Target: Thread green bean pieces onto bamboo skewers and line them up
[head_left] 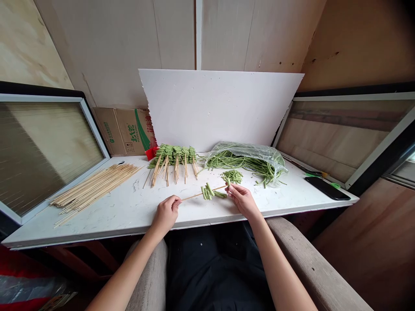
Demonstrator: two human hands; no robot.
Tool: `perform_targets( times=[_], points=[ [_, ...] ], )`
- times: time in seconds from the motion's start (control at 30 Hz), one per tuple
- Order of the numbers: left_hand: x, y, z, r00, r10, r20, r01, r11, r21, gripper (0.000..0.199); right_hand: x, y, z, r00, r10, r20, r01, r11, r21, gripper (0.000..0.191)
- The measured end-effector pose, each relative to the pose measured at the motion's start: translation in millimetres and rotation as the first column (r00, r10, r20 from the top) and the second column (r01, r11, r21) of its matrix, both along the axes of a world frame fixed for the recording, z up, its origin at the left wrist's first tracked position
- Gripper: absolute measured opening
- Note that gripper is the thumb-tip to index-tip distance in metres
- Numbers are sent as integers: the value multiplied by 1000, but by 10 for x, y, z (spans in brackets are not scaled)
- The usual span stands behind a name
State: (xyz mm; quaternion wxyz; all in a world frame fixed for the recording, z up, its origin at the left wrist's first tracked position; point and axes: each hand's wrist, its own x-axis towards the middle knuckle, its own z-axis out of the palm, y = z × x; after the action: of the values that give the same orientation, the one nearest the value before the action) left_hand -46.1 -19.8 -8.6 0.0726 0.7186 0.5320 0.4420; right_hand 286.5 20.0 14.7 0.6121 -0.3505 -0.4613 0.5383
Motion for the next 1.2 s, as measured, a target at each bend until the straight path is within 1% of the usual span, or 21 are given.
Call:
perform_targets(
  times=[0.5, 0.8, 0.97, 1.1, 1.2],
  points=[
    [-1, 1, -4, 1000, 7, 4, -7, 1000, -16, 21, 21, 1, -19, 1000, 4, -4, -4, 1000, 2, 39],
    [-10, -6, 12, 999, 24, 22, -23, 999, -47, 20, 28, 15, -53, 996, -61, 57, 64, 997, -37, 39],
    [-10, -3, 10, 1000, 15, 2, -15, 999, -28, 20, 21, 17, -72, 993, -66, 97, 66, 998, 7, 36],
    [-8, -1, 6, 1000, 17, -26, -18, 1000, -11, 21, 7, 1, -69, 977, -85, 193, 70, 994, 82, 32],
    [-4, -4, 5, 999, 22, -27, -22, 1000, -18, 21, 2, 1, -70, 977, -101, 190, 86, 993, 85, 34]
  ],
)
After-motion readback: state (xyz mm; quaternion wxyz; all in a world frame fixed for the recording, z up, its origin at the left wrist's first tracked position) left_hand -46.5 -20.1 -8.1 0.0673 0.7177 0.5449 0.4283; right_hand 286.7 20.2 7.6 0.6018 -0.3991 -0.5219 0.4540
